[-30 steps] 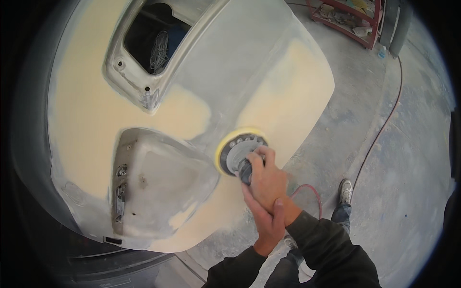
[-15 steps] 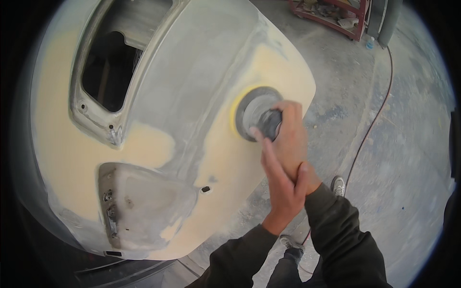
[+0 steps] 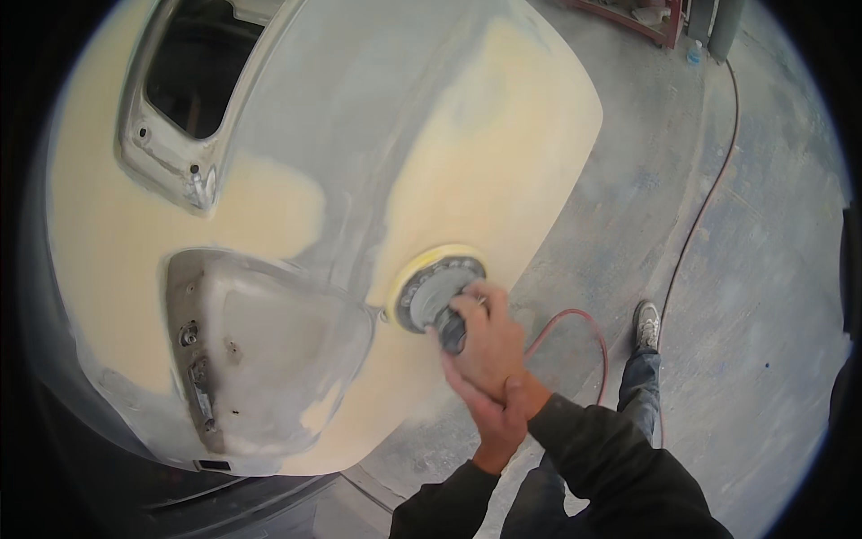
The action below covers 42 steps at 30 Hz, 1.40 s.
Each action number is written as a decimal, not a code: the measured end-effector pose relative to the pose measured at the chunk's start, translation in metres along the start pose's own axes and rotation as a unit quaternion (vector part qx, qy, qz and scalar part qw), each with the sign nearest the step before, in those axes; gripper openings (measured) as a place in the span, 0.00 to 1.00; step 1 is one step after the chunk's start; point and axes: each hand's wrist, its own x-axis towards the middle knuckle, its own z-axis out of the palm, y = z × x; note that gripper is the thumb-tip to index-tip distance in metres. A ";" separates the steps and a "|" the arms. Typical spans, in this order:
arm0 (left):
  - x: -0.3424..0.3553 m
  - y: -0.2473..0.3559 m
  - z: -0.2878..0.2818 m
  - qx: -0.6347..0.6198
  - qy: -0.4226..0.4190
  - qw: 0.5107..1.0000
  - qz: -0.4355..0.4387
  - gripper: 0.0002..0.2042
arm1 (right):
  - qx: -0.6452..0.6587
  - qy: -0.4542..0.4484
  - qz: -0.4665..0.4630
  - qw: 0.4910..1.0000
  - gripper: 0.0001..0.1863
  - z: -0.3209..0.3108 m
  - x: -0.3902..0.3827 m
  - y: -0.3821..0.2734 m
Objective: The person sands a detached car door with a pneumatic orbital sander, then uses an air hose to blow dust off the surface, and finally hand-sands a small area with a sanding block.
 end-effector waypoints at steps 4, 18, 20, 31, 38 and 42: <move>-0.059 -0.034 -0.054 0.044 0.045 0.996 -0.068 0.49 | 0.101 -0.187 0.164 0.963 0.22 0.043 -0.064 -0.001; 0.054 0.048 0.086 0.018 -0.175 0.980 0.088 0.38 | -0.013 0.153 -0.064 0.986 0.31 -0.110 0.170 0.050; 0.025 0.048 0.080 0.033 -0.199 0.978 0.062 0.36 | -0.027 0.183 -0.050 0.981 0.31 -0.136 0.200 0.058; -0.175 -0.037 -0.090 0.097 -0.240 0.943 -0.208 0.33 | -0.008 0.142 -0.038 0.989 0.32 0.014 -0.015 0.042; -0.179 -0.038 -0.086 0.131 -0.188 0.958 -0.174 0.26 | -0.007 0.096 -0.076 0.992 0.30 0.057 -0.075 0.064; -0.177 -0.031 -0.072 0.087 -0.231 0.934 -0.258 0.32 | 0.004 0.156 -0.072 0.985 0.33 -0.012 0.019 0.073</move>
